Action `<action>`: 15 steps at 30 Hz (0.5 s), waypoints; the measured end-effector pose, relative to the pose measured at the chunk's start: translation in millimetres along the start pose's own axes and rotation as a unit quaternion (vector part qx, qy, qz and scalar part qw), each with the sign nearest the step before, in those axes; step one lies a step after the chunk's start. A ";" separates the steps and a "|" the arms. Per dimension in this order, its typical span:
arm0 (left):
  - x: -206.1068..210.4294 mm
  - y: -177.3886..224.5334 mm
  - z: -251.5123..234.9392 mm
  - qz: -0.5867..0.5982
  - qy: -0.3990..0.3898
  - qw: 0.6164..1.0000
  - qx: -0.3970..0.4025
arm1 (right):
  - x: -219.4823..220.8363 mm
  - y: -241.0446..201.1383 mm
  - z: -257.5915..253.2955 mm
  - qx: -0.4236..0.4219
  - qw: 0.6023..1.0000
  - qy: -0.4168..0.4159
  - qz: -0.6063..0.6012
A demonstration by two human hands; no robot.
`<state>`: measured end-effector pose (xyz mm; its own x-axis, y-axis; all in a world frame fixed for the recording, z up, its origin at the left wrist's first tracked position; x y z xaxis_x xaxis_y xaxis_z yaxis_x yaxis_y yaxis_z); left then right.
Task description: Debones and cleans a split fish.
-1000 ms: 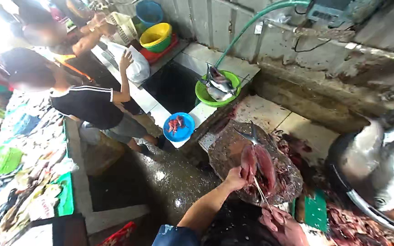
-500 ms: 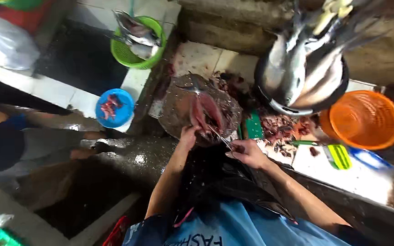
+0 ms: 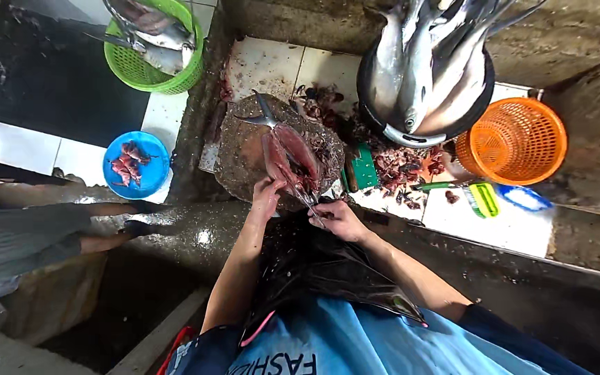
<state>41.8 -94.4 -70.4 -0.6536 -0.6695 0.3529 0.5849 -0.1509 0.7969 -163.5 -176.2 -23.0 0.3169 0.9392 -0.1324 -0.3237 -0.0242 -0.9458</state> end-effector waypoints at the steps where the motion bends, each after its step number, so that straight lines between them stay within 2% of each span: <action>1: -1.8 -0.9 0.3 -0.011 0.002 1.000 0.000 | 1.4 -4.1 3.1 -0.020 0.997 -0.006 -0.078; 3: -6.7 -5.5 -0.8 -0.058 0.014 0.998 -0.006 | -0.6 -20.3 10.0 -0.075 0.983 -0.019 -0.166; 4: -8.6 -8.1 -1.9 -0.063 0.017 0.998 -0.011 | -5.5 -28.8 11.7 -0.089 0.983 -0.005 -0.159; 7: -8.9 -12.6 -1.2 -0.015 0.028 0.999 -0.021 | -22.4 -30.4 11.7 -0.059 0.997 0.054 0.017; 10: -0.6 -6.3 -0.5 0.018 0.016 1.000 -0.007 | -26.6 -12.5 4.4 0.022 0.988 0.026 0.153; 12: 2.5 -1.8 1.0 0.010 0.000 1.000 0.000 | -20.7 -4.0 1.5 0.049 0.984 0.000 0.170; 15: 1.5 -1.1 0.8 0.016 0.000 1.000 0.008 | -14.1 -1.2 3.6 0.030 0.989 -0.023 0.146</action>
<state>39.8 -94.7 -70.4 -0.6350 -0.6736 0.3783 0.5976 -0.1180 0.7931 -170.7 -188.2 -18.9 0.1621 0.9095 -0.3828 -0.4476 -0.2780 -0.8499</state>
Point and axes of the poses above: each hand's wrist, its own z-axis away from the middle knuckle, its own x-axis out of the palm, y = z × x, the point moved 5 cm from there along -z, towards the middle knuckle, and after that the axes turned 3 degrees about -y, right-handed, at the moved point
